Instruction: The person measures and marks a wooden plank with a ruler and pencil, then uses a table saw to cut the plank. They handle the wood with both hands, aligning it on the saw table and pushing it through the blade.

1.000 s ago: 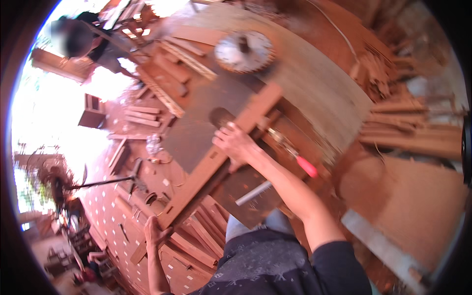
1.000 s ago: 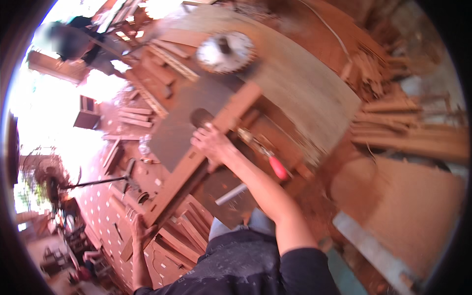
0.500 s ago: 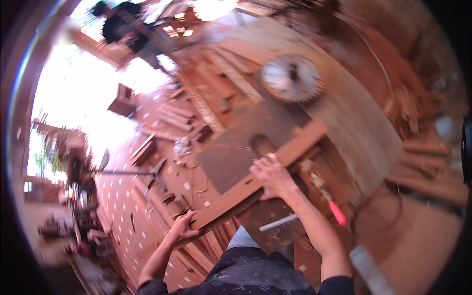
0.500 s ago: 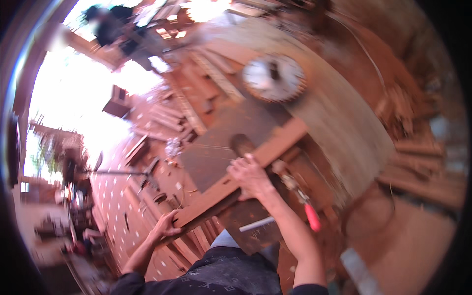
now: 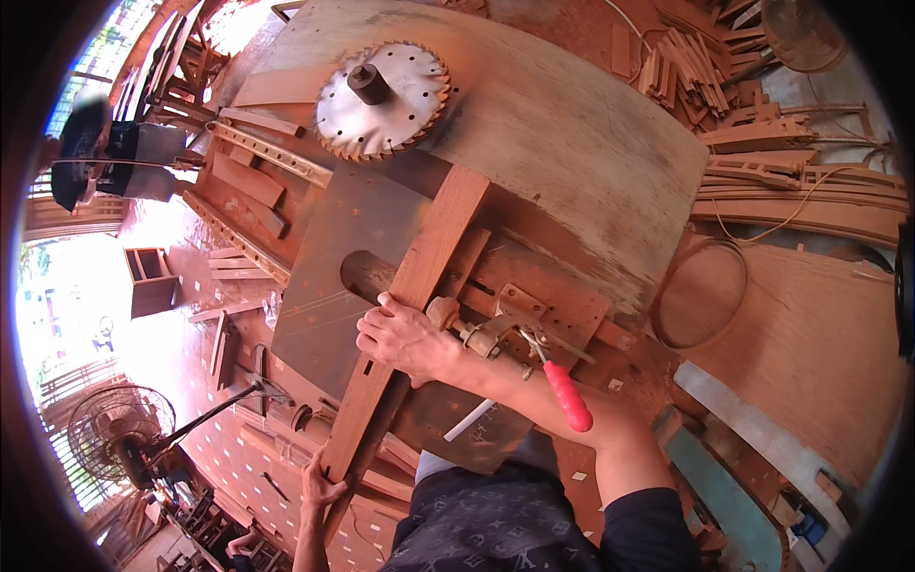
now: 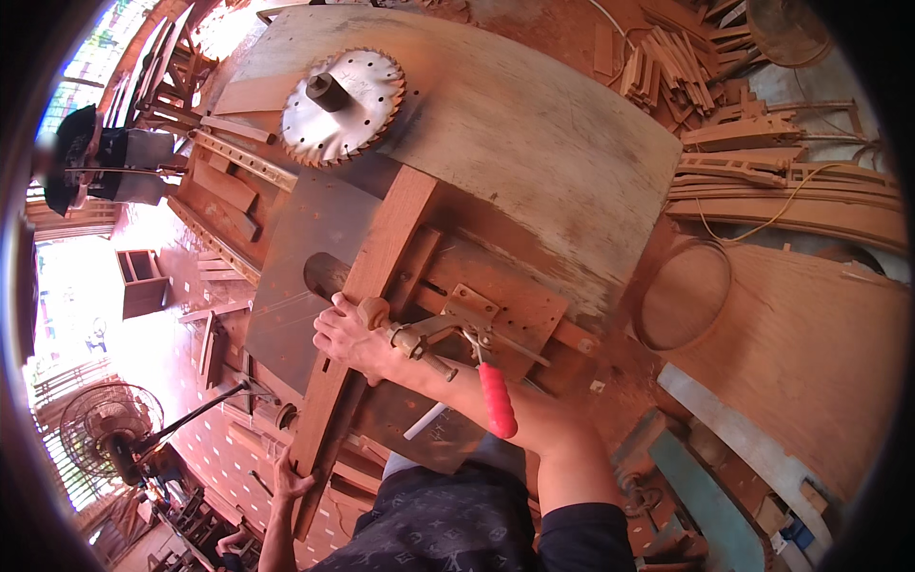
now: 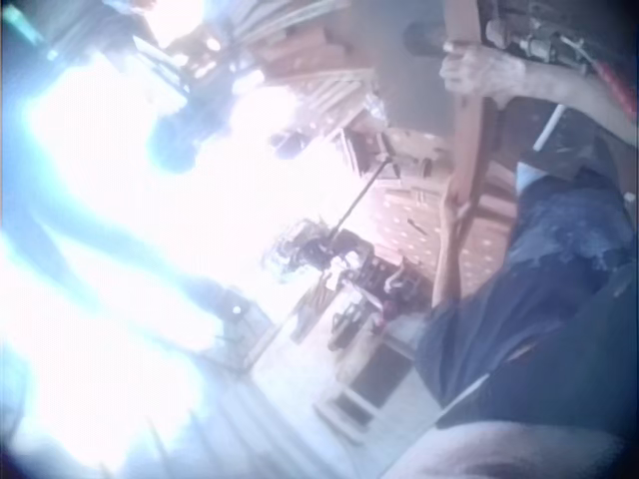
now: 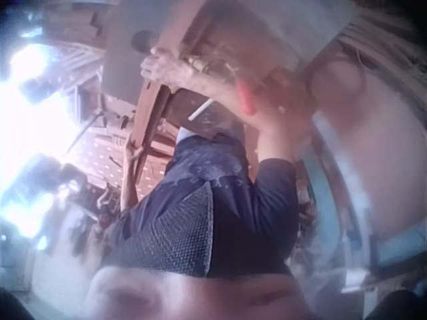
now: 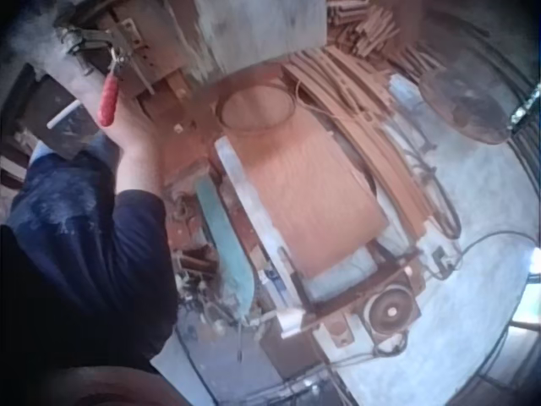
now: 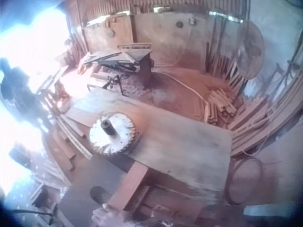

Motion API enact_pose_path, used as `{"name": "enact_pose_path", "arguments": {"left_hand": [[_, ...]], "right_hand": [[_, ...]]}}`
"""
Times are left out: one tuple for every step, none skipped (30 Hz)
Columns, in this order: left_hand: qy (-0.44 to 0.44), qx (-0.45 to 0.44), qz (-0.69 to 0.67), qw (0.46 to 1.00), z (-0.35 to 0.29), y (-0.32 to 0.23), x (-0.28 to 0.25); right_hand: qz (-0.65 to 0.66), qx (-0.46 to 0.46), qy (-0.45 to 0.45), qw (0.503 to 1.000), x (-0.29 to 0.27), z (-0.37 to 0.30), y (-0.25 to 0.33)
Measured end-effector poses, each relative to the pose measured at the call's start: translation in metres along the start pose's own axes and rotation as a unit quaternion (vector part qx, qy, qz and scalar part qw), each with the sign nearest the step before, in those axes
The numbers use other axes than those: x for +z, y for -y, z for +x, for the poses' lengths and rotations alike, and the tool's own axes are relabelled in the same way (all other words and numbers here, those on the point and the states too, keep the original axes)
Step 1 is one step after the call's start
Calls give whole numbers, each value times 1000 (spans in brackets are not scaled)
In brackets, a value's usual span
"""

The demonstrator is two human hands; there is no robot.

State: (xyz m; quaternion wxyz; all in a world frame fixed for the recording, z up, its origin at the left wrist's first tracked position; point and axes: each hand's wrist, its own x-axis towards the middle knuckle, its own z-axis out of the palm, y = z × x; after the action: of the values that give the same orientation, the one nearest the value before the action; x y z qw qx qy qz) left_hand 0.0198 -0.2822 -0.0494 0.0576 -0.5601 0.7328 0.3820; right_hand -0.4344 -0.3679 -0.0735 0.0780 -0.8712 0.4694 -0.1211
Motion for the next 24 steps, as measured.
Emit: {"name": "enact_pose_path", "arguments": {"left_hand": [[-4, -11, 2, 1000, -1, 0, 2], [0, -19, -7, 1000, -2, 1, 3], [4, -25, -14, 1000, 0, -3, 0], [9, -31, -22, 999, 1, -6, -1], [8, -27, -27, 999, 2, -8, -2], [4, -24, -31, 999, 2, -9, -1], [1, -21, -35, 999, 2, -10, 0], [-1, -19, -30, 999, 1, -6, 1], [-4, -17, -25, 1000, 1, -3, 2], [-6, -14, -20, 1000, 1, 1, 3], [-5, -13, -25, 1000, 0, 4, 4], [-5, -14, -30, 999, 0, 4, 5], [-5, -14, -35, 999, 0, 5, 6], [0, -19, -32, 999, 0, 5, 5], [5, -22, -29, 999, 1, 5, 4], [10, -26, -26, 999, 1, 5, 3], [9, -28, -25, 999, 1, 6, 3], [8, -30, -25, 999, 1, 6, 3], [8, -32, -24, 999, 1, 6, 3], [8, -34, -29, 999, 1, 6, 3], [10, -38, -33, 999, -1, 5, 2], [12, -43, -37, 998, -3, 4, 2], [10, -38, -42, 998, -2, 4, 2], [7, -33, -46, 998, 0, 5, 3]], "right_hand": [[1, -2, -2, 1000, 1, 0, 0], [1, 0, -6, 1000, 2, 0, 0], [2, 2, -8, 1000, 2, 1, 0], [3, 5, -9, 1000, 2, 1, 0], [3, 6, -9, 1000, 2, 1, 0], [4, 6, -12, 1000, 2, 0, 0], [5, 8, -14, 1000, 2, -1, 0], [6, 10, -16, 1000, 2, -1, -1], [7, 11, -17, 1000, 3, -2, 0], [7, 12, -17, 1000, 3, -2, -1], [6, 13, -18, 1000, 3, -2, -1], [9, 13, -19, 1000, 4, -3, -1], [10, 13, -20, 1000, 4, -3, -1], [10, 13, -21, 1000, 5, -2, 0], [11, 15, -22, 1000, 5, -2, 0], [11, 15, -22, 1000, 5, -2, 0], [13, 15, -24, 1000, 5, -2, 2], [14, 16, -24, 999, 5, -2, 1], [14, 17, -25, 999, 5, -1, 2], [15, 18, -27, 999, 6, -1, 1], [19, 19, -28, 999, 7, 0, 3], [23, 20, -29, 999, 7, 0, 4], [23, 21, -31, 999, 8, 1, 5], [25, 21, -32, 999, 10, 3, 5]]}}
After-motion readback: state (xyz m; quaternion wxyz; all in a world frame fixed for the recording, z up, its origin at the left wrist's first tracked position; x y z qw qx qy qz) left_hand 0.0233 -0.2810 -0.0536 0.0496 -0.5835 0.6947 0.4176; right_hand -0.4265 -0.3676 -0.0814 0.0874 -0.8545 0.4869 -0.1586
